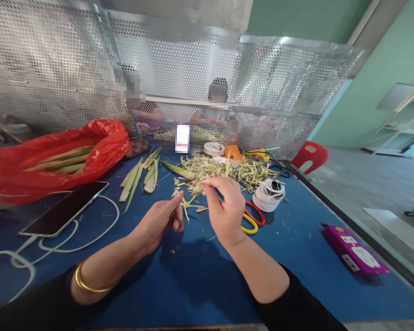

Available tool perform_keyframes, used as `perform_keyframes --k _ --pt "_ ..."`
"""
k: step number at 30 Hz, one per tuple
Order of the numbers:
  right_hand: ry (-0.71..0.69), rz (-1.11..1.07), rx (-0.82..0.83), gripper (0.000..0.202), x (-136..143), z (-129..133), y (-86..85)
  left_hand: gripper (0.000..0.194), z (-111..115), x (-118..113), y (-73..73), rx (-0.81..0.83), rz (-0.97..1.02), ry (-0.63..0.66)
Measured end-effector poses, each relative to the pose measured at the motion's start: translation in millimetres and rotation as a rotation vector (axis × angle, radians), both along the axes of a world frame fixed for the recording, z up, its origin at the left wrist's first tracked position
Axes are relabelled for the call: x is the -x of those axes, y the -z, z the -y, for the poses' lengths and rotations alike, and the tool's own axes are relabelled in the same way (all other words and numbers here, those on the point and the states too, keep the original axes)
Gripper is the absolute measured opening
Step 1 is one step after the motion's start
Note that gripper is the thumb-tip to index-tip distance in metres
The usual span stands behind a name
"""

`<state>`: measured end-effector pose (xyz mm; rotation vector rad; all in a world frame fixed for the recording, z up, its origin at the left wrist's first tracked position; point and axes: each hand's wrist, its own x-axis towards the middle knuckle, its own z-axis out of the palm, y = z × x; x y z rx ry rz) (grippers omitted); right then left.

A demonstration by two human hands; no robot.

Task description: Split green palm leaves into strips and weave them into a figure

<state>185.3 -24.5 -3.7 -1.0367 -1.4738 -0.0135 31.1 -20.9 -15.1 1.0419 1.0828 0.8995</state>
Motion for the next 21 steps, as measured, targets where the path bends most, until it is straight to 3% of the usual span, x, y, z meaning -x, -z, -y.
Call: perform_keyframes --k 3,6,9,16,21 --pt "-0.082 0.315 -0.212 0.019 2.1 8.4 -3.1 0.059 2.4 3.6 -7.1 0.079 0.208 0.137" --pt "-0.157 0.496 -0.315 0.022 5.8 10.6 -4.3 0.04 2.1 8.1 -11.8 0.107 0.383 0.146" --pt "-0.175 0.579 -0.316 0.02 8.2 9.7 -3.3 0.024 -0.1 12.2 -14.3 0.041 0.346 0.063" --pt "-0.151 0.6 -0.257 0.022 2.2 8.4 -0.3 0.023 -2.1 12.1 -14.5 0.009 0.222 -0.08" --pt "-0.185 0.614 -0.23 0.016 2.5 8.1 0.4 0.028 0.4 9.2 -13.1 0.001 0.179 -0.069"
